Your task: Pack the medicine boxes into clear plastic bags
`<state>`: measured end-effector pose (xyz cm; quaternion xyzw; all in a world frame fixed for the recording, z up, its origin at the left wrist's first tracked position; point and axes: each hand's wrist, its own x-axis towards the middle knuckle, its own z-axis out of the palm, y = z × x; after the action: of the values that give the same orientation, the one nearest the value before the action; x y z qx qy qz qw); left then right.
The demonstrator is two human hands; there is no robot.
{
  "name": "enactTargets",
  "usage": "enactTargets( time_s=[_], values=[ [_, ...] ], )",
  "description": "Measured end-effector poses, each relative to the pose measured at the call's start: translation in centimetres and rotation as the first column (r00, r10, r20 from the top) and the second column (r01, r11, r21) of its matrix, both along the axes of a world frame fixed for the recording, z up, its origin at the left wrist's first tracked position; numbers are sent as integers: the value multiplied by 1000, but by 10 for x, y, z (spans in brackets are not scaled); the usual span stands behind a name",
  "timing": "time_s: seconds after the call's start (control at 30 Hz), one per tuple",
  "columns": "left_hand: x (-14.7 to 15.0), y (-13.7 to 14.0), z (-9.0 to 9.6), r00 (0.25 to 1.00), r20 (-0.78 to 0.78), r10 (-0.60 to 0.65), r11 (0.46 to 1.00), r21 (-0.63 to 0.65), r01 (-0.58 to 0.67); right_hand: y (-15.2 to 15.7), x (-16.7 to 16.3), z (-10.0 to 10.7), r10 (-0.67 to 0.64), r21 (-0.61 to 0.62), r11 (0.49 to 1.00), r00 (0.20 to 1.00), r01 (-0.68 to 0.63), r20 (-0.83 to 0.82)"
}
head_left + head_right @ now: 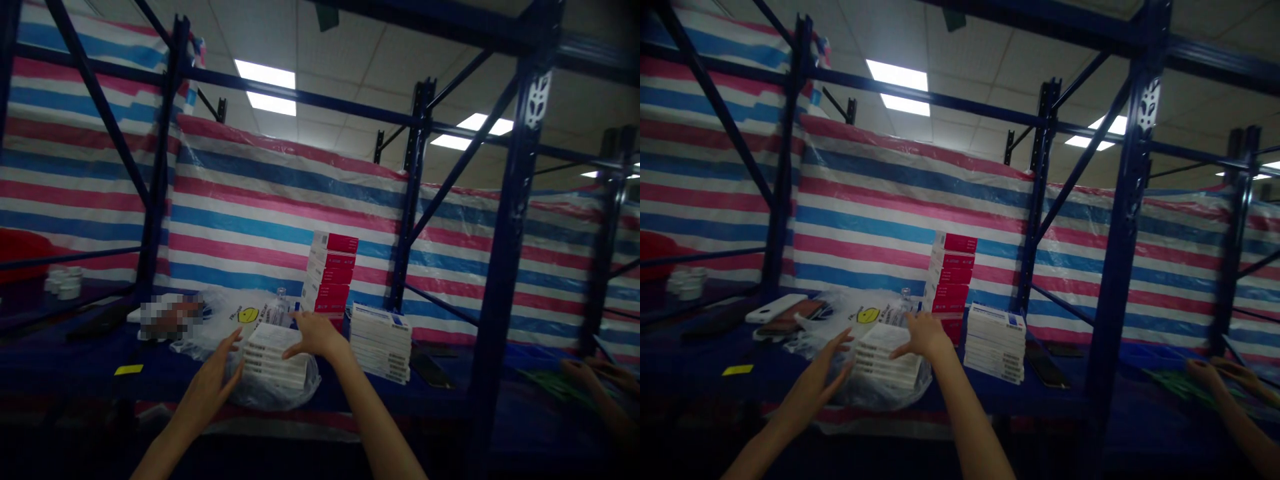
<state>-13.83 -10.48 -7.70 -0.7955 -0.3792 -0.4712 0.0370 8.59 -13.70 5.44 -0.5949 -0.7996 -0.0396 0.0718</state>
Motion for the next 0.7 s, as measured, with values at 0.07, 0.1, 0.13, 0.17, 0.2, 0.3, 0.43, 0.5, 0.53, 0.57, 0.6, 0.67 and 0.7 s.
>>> enactTargets(
  time_s=[0.07, 0.1, 0.13, 0.17, 0.2, 0.3, 0.43, 0.5, 0.53, 0.57, 0.6, 0.67, 0.7],
  values=[
    [-1, 0, -2, 999, 0, -39, 998, -43, 38, 20, -13, -9, 129, -139, 983, 991, -124, 29],
    [-1, 0, -3, 999, -1, -45, 998, -41, 45, 29, -19, -15, 176, -175, 971, 983, -166, 47],
    [0, 0, -4, 999, 9, -37, 999, -24, 37, 37, -25, -20, 202, -170, 967, 977, -189, 62],
    [1, 0, -4, 999, 34, -16, 1000, 0, 16, 44, -28, -26, 204, -129, 972, 976, -194, 71],
    [2, 0, -4, 998, 63, 12, 1000, 21, -13, 49, -30, -31, 185, -83, 980, 980, -179, 70],
    [6, 0, -5, 998, 36, 46, 999, 24, -47, 59, -28, -39, 121, -117, 986, 993, -118, 17],
    [8, 1, -9, 983, -182, 4, 1000, 31, 1, 66, -25, -36, 121, -236, 963, 992, -127, -40],
    [5, 3, -9, 976, -220, 10, 999, 33, -3, 65, -28, -33, 115, -219, 969, 993, -113, -5],
    [3, 4, -8, 973, -231, 11, 1000, 19, -7, 64, -29, -31, 120, -203, 972, 993, -115, 13],
    [1, 6, -6, 971, -240, 13, 1000, 2, -12, 61, -30, -29, 132, -183, 975, 991, -126, 20],
    [-2, 8, -5, 969, -245, 15, 1000, -12, -19, 57, -29, -27, 145, -156, 977, 989, -142, 13],
    [-8, 11, -1, 966, -256, 27, 999, -23, -34, 49, -25, -22, 159, -75, 984, 987, -161, -38],
    [-10, 12, 0, 964, -261, 48, 998, -17, -54, 44, -22, -19, 157, -21, 987, 984, -159, -81]
  ],
)
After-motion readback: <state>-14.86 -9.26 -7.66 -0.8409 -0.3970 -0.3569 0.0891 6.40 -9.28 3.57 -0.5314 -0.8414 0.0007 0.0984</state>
